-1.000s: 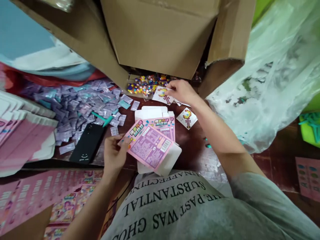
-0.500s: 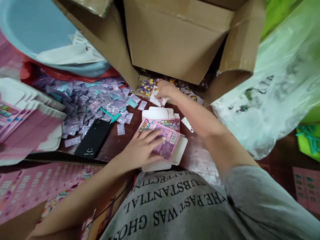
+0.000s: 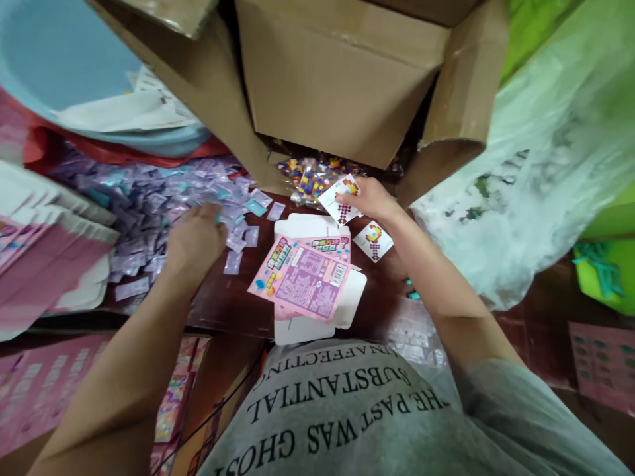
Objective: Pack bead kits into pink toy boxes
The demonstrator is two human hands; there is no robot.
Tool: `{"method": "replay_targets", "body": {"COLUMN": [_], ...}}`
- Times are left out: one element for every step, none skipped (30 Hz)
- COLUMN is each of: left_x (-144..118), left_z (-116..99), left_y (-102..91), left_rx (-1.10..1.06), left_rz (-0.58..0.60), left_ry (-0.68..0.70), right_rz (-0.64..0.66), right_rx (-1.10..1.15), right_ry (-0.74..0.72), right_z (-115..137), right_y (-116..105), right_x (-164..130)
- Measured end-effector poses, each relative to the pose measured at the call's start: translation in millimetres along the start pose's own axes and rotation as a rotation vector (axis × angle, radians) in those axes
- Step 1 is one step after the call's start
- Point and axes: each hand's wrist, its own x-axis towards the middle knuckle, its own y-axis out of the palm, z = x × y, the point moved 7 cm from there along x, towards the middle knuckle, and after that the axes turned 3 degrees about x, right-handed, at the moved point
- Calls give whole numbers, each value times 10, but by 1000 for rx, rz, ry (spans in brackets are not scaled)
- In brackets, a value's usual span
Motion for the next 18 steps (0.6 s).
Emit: {"method": "replay_targets", "body": {"left_x": [2,9,19,30,43,55,64,67,62,50,33,18,10,19,54,121,219,338], "left_z": [-99,-198,-295,-387,-475,-560,-646,-732,-813,-881,-933,-969,-992,-1003,-1003,-994,-980,-969], "left_y": [-102,-195,-268,-312,-316,-279,-204,-109,-3,105,208,304,391,466,521,556,582,610], "left_rx": [11,20,6,-55,-171,-329,-501,-657,-774,-848,-888,-911,-925,-930,-919,-877,-795,-692], "left_rz": [-29,-59,-86,-107,-112,-98,-64,-22,24,70,113,157,204,246,272,276,267,264], "left_ry": [5,7,6,5,4,4,9,20,31,39,41,36,25,9,-6,-19,-31,-46], "right_rz": [-10,-23,-38,-54,-61,-70,-88,-120,-170,-240,-321,-397,-450,-481,-490,-481,-456,-417], "right_rx": [-73,-142,-201,-249,-291,-327,-354,-361,-345,-305,-245,-167,-68,44,155,246,299,304], "right_ry": [39,72,93,103,102,93,76,50,15,-24,-60,-86,-97,-94,-79,-55,-23,16], "right_z": [-50,-87,-111,-123,-126,-124,-118,-109,-99,-94,-101,-131,-187,-265,-357,-455,-552,-645], "right_y": [-57,-115,-171,-219,-251,-275,-300,-332,-378,-443,-524,-609,-685,-745,-785,-803,-799,-777], "right_x": [-33,-72,-121,-181,-252,-336,-435,-547,-675,-815,-966,-1117,-1253,-1366,-1446,-1494,-1510,-1501]}}
